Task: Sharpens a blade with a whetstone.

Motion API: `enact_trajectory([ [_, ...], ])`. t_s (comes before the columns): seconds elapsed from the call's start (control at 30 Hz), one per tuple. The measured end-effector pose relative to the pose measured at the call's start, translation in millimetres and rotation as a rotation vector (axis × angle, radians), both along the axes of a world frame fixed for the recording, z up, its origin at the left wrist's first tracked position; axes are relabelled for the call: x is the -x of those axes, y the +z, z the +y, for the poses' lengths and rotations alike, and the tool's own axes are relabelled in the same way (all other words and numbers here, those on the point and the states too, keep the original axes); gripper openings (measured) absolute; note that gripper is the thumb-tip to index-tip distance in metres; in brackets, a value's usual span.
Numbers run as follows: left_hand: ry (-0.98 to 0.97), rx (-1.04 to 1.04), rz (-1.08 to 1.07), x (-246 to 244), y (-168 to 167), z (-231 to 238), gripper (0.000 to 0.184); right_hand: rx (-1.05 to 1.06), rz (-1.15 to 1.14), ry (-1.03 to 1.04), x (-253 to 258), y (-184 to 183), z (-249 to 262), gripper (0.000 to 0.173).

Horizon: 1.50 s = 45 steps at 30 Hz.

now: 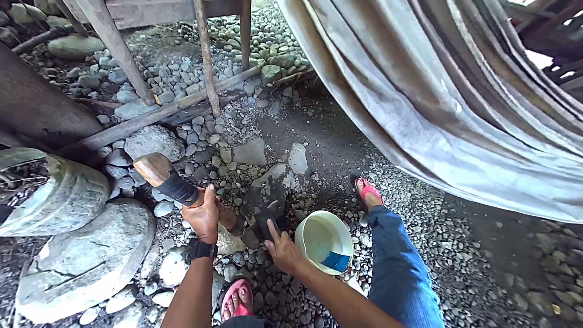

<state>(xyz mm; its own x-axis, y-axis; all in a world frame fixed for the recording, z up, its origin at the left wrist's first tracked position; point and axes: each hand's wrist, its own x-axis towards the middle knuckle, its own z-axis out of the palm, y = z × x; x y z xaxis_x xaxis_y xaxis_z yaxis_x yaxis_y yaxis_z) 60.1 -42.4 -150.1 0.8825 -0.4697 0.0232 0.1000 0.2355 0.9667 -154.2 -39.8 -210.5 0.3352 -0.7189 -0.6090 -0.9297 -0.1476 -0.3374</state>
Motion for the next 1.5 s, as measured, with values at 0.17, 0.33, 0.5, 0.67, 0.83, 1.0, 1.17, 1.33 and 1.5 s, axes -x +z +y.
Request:
enact_trajectory([
  [0.17, -0.01, 0.02, -0.002, 2, -2, 7, 0.014, 0.039, 0.04, -0.245, -13, 9, -53, 0.067],
  [0.33, -0.009, 0.004, -0.023, 5, 2, 4, 0.014, 0.037, -0.001, -0.2, -7, 3, -8, 0.069],
  [0.5, -0.017, 0.031, -0.012, 4, -4, 8, 0.015, 0.046, 0.027, -0.223, -9, 0, -24, 0.069],
  [0.67, -0.007, -0.012, -0.012, 5, 2, 7, 0.015, 0.043, 0.026, -0.267, -20, 13, -39, 0.067],
  [0.83, -0.017, 0.025, -0.013, 6, 1, 6, 0.014, 0.028, 0.035, -0.076, -4, 1, -20, 0.069],
  [1.0, -0.033, 0.023, -0.022, 8, 8, 7, 0.013, 0.03, 0.015, -0.258, -27, 16, -61, 0.067],
  [1.17, -0.015, 0.015, -0.017, 6, 3, 5, 0.015, 0.002, 0.004, -0.034, 0, 1, -8, 0.069],
  [1.33, -0.028, 0.031, -0.036, 7, 3, 8, 0.014, 0.028, -0.035, -0.266, -18, 12, -71, 0.066],
  [1.5, -0.031, 0.03, -0.022, 6, 1, 5, 0.013, 0.026, -0.049, -0.189, 2, 1, -21, 0.069],
])
